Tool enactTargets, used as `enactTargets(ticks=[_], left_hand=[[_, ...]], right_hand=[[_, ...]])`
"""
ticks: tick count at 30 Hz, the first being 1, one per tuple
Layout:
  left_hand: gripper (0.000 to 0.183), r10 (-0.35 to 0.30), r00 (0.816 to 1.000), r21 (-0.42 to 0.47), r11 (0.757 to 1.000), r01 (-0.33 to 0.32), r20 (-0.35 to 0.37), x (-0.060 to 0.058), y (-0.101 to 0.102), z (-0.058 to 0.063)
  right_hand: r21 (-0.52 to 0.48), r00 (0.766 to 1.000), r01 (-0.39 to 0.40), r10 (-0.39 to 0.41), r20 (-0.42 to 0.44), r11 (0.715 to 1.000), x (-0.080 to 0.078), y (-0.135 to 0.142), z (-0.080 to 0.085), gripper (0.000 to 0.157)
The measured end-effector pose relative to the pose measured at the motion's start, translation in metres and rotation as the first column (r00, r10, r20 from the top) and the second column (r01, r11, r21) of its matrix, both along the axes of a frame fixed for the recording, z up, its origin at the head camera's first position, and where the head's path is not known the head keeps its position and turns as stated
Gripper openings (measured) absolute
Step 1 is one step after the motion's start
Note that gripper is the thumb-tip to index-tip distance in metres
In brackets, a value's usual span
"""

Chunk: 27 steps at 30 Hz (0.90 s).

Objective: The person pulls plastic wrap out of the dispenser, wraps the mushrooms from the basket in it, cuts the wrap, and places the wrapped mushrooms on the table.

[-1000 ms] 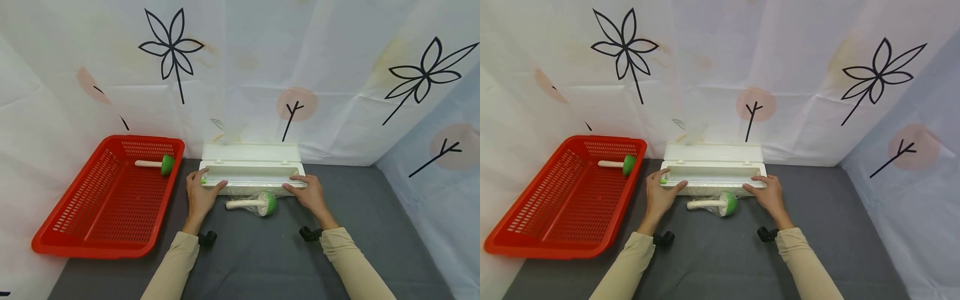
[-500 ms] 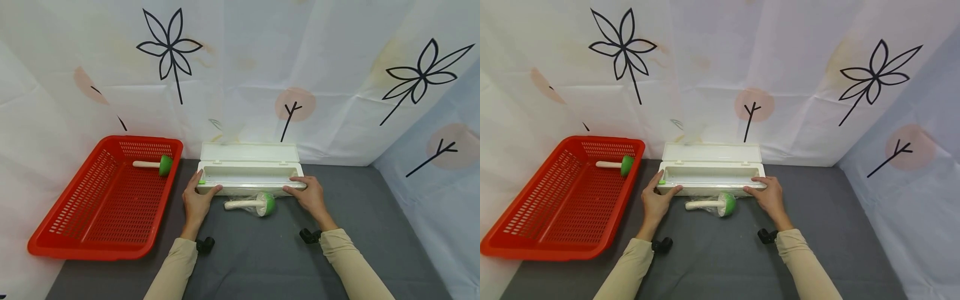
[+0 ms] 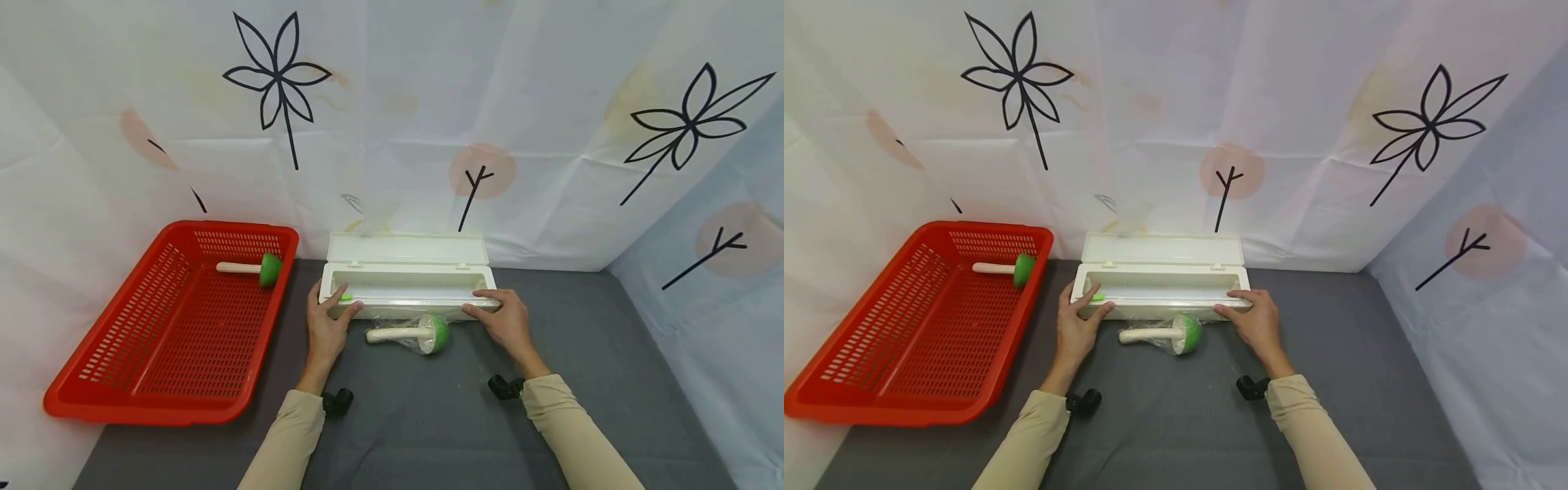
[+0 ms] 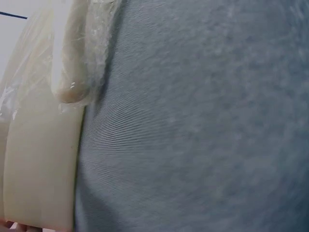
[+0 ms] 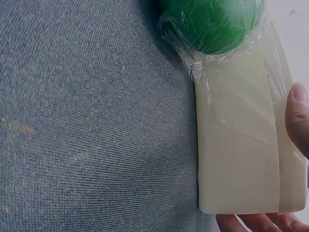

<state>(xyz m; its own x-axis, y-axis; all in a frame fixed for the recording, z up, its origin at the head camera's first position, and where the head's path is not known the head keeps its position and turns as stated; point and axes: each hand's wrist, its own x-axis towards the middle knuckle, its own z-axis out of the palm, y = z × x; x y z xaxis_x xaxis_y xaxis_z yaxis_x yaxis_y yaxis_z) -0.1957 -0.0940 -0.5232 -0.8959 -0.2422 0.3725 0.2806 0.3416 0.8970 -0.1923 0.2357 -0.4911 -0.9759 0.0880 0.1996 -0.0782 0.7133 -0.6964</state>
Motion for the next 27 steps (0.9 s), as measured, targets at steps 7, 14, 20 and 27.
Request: enactTargets(ticks=[7, 14, 20, 27], left_hand=[[0.044, -0.018, 1.0, -0.029, 0.999, 0.018, 0.02, 0.0009, 0.0018, 0.0028], [0.046, 0.08, 0.996, 0.118, 0.99, -0.076, -0.036, 0.0055, 0.0058, 0.0016], [0.037, 0.014, 0.997, 0.186, 0.983, -0.001, -0.071, 0.0045, 0.0083, 0.0027], [0.032, 0.003, 1.0, 0.161, 0.987, -0.004, 0.006, 0.0037, 0.0096, 0.0069]], right_hand=[[-0.006, 1.0, 0.001, -0.001, 0.003, 1.0, -0.0008, 0.0001, 0.0004, 0.043], [-0.014, 1.0, 0.003, -0.003, -0.016, 1.0, 0.0, -0.0023, 0.0001, 0.042], [0.009, 0.998, -0.006, 0.006, -0.06, 1.0, 0.0026, -0.0039, 0.0004, 0.041], [0.039, 0.998, 0.0, 0.002, -0.062, 0.999, 0.0035, -0.0027, 0.0006, 0.041]])
